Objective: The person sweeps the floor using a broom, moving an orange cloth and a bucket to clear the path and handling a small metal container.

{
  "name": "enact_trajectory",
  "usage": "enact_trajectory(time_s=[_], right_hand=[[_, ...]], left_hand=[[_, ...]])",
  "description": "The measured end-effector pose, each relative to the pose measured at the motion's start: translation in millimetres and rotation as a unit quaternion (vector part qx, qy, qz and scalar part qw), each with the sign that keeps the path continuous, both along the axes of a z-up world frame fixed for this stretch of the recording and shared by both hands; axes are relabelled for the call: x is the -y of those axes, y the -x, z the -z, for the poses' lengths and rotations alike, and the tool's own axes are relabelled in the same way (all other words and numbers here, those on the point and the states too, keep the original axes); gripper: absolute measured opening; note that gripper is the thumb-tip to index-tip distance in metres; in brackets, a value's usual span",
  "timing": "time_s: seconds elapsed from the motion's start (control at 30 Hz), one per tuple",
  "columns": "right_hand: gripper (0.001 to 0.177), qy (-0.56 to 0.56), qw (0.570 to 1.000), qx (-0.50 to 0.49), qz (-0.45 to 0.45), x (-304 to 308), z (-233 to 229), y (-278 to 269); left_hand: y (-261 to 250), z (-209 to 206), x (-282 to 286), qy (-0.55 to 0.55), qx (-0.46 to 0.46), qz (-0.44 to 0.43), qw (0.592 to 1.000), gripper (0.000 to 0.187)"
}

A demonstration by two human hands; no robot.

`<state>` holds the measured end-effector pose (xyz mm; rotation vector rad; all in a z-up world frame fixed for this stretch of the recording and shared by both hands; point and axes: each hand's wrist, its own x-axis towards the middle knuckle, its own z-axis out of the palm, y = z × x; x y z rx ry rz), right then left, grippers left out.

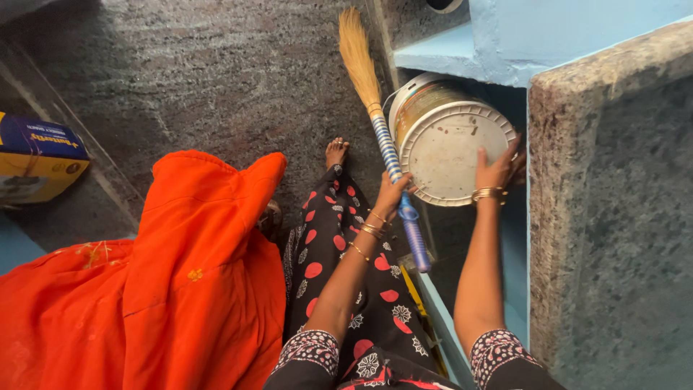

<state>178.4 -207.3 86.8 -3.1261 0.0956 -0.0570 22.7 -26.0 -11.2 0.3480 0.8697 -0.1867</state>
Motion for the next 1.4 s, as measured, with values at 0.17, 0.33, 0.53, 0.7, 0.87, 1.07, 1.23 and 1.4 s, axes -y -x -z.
enact_trajectory(time_s=[0.17,0.33,0.53,0.7,0.87,1.07,1.23,1.4], right_hand=[[0.067,-0.209,0.978,-0.004,-0.021,16,-5,-19],[0.053,0.043,0.994,-0.086,-0.048,-20,-26,7],[0.056,-0.102,0.973,-0.149,-0.143,-99,-14,73],[0.057,-0.18,0.962,-0.139,-0.151,-163,29,97],[0.06,-0.241,0.93,-0.184,-0.206,-233,101,105],[0.056,-0.203,0.908,-0.298,-0.214,-296,150,122],[0.063,-0.269,0.909,-0.214,-0.237,-288,169,92],[0.108,-0.101,0.981,-0.16,-0.04,-201,170,12]], left_hand=[[-8,-1,3,-0.018,-0.003,0.021,1.0,0.052],[23,9,-52,-0.048,-0.032,0.027,0.998,0.053],[48,-29,-118,-0.072,-0.022,0.039,0.996,0.055],[42,-48,-126,-0.091,-0.028,0.009,0.995,0.051],[44,-22,-137,-0.168,-0.023,-0.029,0.985,0.047],[55,24,-182,-0.255,-0.025,-0.013,0.966,0.041],[62,64,-210,-0.341,-0.097,0.117,0.928,0.038],[69,78,-199,-0.302,-0.11,0.093,0.942,0.038]])
